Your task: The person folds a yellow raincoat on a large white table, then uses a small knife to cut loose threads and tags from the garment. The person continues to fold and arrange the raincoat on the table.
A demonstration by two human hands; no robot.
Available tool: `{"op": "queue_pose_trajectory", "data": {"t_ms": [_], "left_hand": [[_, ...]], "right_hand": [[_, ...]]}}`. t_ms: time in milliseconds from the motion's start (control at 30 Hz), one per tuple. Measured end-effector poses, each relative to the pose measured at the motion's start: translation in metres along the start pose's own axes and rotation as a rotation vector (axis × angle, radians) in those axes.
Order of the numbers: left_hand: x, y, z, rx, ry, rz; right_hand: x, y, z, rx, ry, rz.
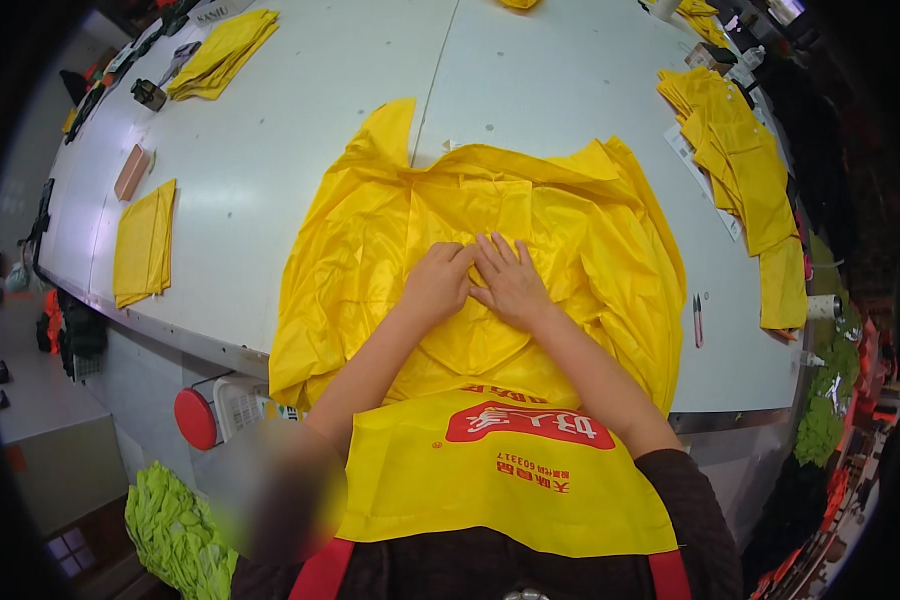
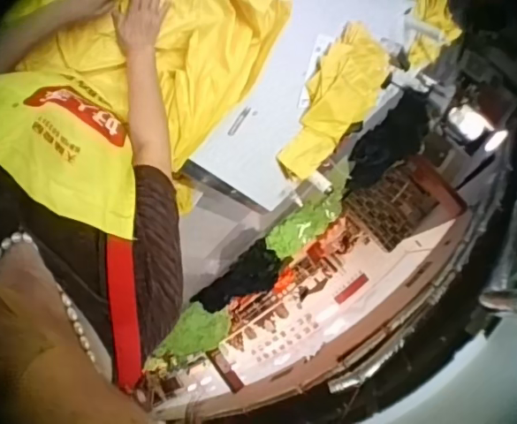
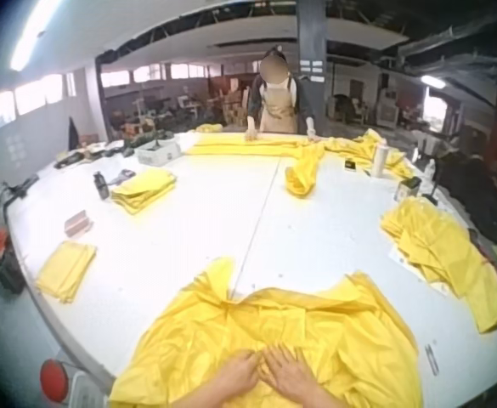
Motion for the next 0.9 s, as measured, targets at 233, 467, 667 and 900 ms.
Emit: {"op": "queue_pose_trajectory", "data": {"t_ms": [233,467,667,900], "left_hand": [[0.016,0.019,-0.019,0.168,-0.059,-0.130],[0.007,0.017,-0.011,-0.081,0.137,-0.293],[0.010,0.063,-0.005,-0.265,0.407,-0.780],[-0.016,0.040,-0.008,-0.339,0.240,-0.273]], "right_hand": [[-0.055,0.008,-0.032,-0.260,0.251,0.232],[-0.040,0.008,-0.072,-0.235,0.185,0.357],[-0.029,-0.017,-0.017,0.457,-0.020,0.610],[-0.006,-0.015,0.003,0.529,0.151,0.200]]}}
Point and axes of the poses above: each hand's wrist, its own z-axis towards the middle knuckle, its own x-axis out of the palm, y = z × x, the point moved 3 cm from there along z, towards the middle knuckle, and after that the axes turned 5 degrees about x, right-handed, at the moved point
